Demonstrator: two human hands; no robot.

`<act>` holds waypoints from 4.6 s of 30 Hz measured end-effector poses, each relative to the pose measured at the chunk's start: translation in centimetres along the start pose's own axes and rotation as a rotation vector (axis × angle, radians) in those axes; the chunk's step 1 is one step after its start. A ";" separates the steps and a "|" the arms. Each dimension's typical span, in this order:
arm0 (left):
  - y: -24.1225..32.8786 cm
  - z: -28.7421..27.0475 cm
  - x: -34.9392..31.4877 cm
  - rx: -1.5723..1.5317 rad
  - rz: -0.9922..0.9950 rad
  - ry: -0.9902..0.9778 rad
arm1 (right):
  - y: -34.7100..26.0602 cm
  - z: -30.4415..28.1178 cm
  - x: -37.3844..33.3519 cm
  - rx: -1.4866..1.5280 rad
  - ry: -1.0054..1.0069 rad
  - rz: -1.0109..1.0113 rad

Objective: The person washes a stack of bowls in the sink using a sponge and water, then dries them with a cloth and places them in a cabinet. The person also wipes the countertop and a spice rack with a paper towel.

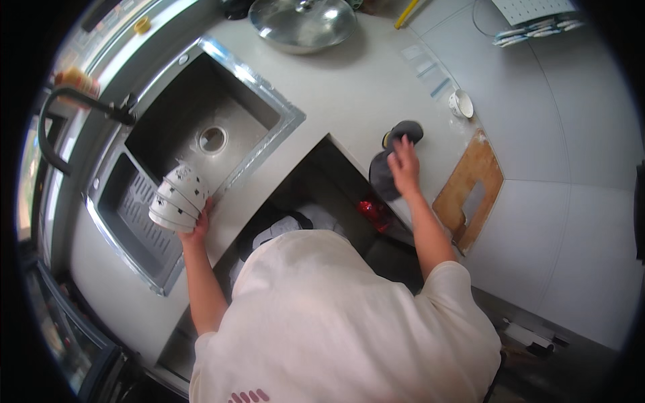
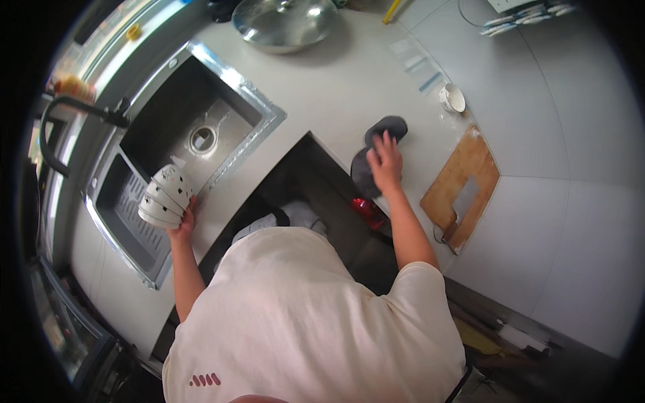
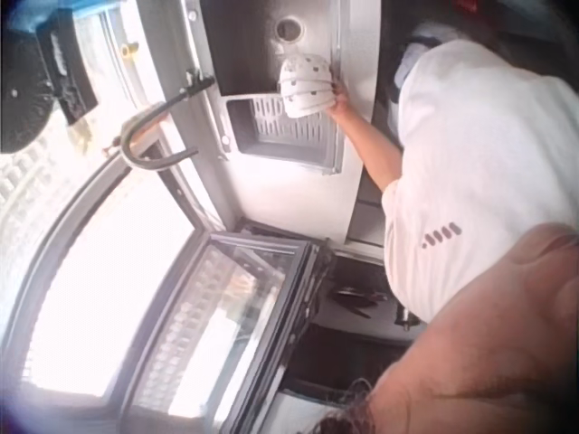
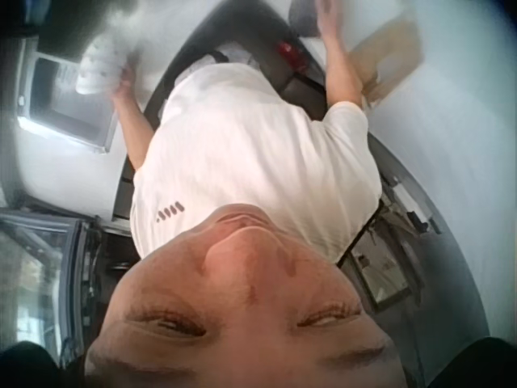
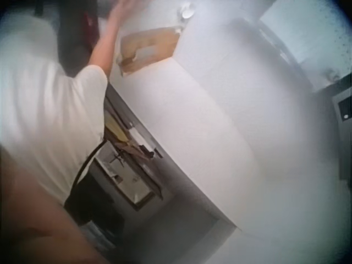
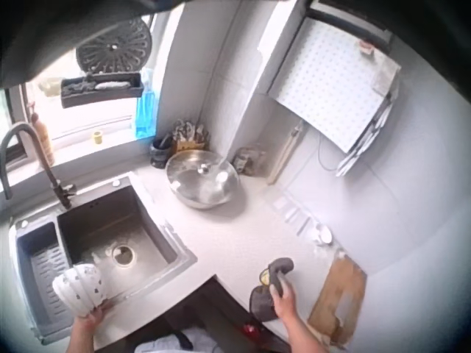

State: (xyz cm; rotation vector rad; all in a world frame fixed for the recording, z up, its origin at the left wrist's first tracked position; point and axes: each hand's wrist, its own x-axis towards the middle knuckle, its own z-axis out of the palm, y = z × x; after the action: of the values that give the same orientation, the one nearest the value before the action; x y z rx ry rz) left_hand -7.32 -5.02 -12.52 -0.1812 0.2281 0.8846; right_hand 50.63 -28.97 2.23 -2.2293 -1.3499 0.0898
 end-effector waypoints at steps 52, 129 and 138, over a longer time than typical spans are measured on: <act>-9.6 17.2 -0.3 0.020 -0.075 -0.234 | -26.6 12.7 4.9 0.470 -0.265 -0.406; -5.8 19.4 -7.7 0.024 0.383 -0.099 | -37.0 20.2 7.0 1.621 -1.303 0.462; 1.8 21.3 -18.2 0.227 0.349 0.045 | -46.4 20.9 -3.9 1.401 -1.361 0.552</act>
State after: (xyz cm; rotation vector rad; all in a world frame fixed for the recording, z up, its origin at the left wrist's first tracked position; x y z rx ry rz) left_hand -17.30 -12.08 12.72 0.0530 0.4084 1.1923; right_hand 4.64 -7.02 5.17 -0.9855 -0.5328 2.1985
